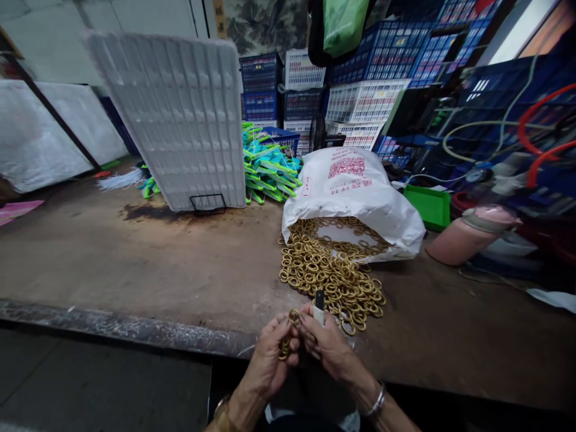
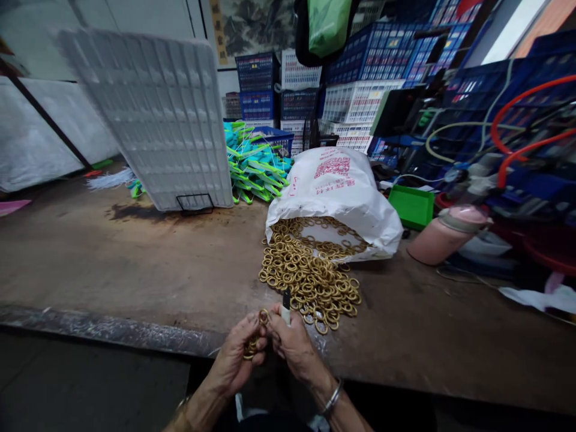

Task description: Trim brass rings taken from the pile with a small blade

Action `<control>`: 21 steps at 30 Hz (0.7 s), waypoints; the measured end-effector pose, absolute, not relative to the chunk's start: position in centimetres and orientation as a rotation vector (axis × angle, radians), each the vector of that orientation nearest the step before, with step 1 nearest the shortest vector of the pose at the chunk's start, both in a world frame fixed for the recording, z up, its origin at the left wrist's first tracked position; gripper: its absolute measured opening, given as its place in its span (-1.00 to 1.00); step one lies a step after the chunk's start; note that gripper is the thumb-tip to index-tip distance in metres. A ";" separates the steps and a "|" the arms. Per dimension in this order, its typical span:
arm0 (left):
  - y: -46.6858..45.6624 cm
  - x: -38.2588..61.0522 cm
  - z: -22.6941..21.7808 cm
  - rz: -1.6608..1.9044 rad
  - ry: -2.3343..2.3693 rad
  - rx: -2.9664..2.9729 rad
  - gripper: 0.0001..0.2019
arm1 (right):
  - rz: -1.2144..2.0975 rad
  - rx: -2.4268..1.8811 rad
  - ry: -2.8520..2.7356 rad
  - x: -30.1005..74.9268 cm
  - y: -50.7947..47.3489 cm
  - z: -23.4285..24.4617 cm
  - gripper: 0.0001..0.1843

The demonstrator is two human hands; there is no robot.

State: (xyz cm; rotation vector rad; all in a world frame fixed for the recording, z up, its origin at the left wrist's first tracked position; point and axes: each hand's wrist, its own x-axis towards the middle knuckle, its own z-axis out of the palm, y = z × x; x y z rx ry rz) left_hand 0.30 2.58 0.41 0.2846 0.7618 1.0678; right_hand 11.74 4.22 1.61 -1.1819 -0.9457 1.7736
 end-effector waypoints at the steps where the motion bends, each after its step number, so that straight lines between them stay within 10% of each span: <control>1: 2.6 0.4 0.4 1.077 0.779 0.313 -0.72 | 1.779 -1.183 -0.953 11.8 4.2 1.4 -0.65; 21: 2.5 -0.1 1.0 0.996 1.122 0.807 -0.72 | 1.079 -1.514 -1.607 12.4 5.3 1.0 -0.76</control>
